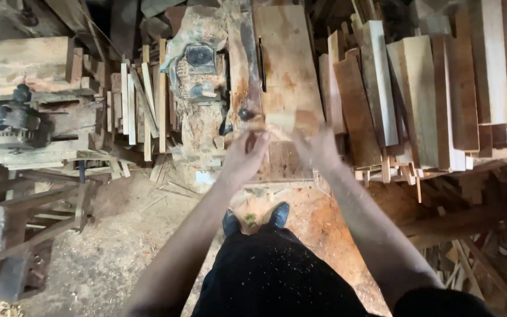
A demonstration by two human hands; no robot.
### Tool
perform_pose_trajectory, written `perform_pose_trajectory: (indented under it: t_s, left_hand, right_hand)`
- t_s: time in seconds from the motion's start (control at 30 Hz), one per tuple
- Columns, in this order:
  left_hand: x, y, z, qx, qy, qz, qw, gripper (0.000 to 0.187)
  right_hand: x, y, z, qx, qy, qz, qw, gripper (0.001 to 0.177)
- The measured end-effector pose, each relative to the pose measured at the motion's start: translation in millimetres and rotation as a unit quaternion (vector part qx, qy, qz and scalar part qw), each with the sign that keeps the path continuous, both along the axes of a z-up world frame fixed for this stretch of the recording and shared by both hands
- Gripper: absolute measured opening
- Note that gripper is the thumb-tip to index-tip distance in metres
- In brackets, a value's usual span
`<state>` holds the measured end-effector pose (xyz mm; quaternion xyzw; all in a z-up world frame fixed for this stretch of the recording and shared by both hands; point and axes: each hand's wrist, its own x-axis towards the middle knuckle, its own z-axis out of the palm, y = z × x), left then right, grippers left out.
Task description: Feeding thin wooden strips into a woodworking machine for processing
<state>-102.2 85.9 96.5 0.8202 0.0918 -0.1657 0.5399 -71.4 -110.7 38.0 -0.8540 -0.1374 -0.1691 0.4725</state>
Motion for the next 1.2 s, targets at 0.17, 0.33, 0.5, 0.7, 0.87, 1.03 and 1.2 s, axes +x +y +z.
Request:
perform_pose_trajectory:
  t_s: [0.17, 0.33, 0.5, 0.7, 0.87, 1.03, 1.2]
  left_hand:
    - [2.4, -2.6, -50.4, 0.083, -0.122, -0.152, 0.977, 0.056]
    - [-28.3, -16.3, -84.0, 0.079, -0.065, -0.141, 0.985, 0.041]
    - [-29.3, -32.7, -117.0, 0.086, 0.002, -0.066, 0.994, 0.031]
    - [-41.8, -23.9, -86.7, 0.076, -0.003, -0.148, 0.986, 0.097]
    - [-50.3, -24.4, -49.0, 0.109, 0.013, -0.205, 0.972, 0.11]
    - [-46.6, -25.0, -65.5, 0.102, -0.007, -0.202, 0.974, 0.099]
    - [-36.1, -22.4, -66.7, 0.101, -0.031, -0.212, 0.971, 0.096]
  right_hand:
    - [49.6, -2.3, -11.8, 0.017, 0.105, -0.018, 0.994, 0.032]
    - [39.9, 22.9, -73.1, 0.008, 0.307, -0.089, 0.948, 0.033]
    - [58.2, 26.9, -143.3, -0.168, 0.308, -0.212, 0.912, 0.02]
    - [55.3, 33.5, -120.4, -0.114, 0.328, -0.187, 0.919, 0.022]
    - [58.7, 34.4, -110.0, -0.125, 0.316, -0.185, 0.922, 0.023]
    - [63.7, 38.5, -95.4, -0.128, 0.339, -0.18, 0.914, 0.025]
    - [70.0, 42.3, -84.7, -0.119, 0.353, -0.191, 0.908, 0.026]
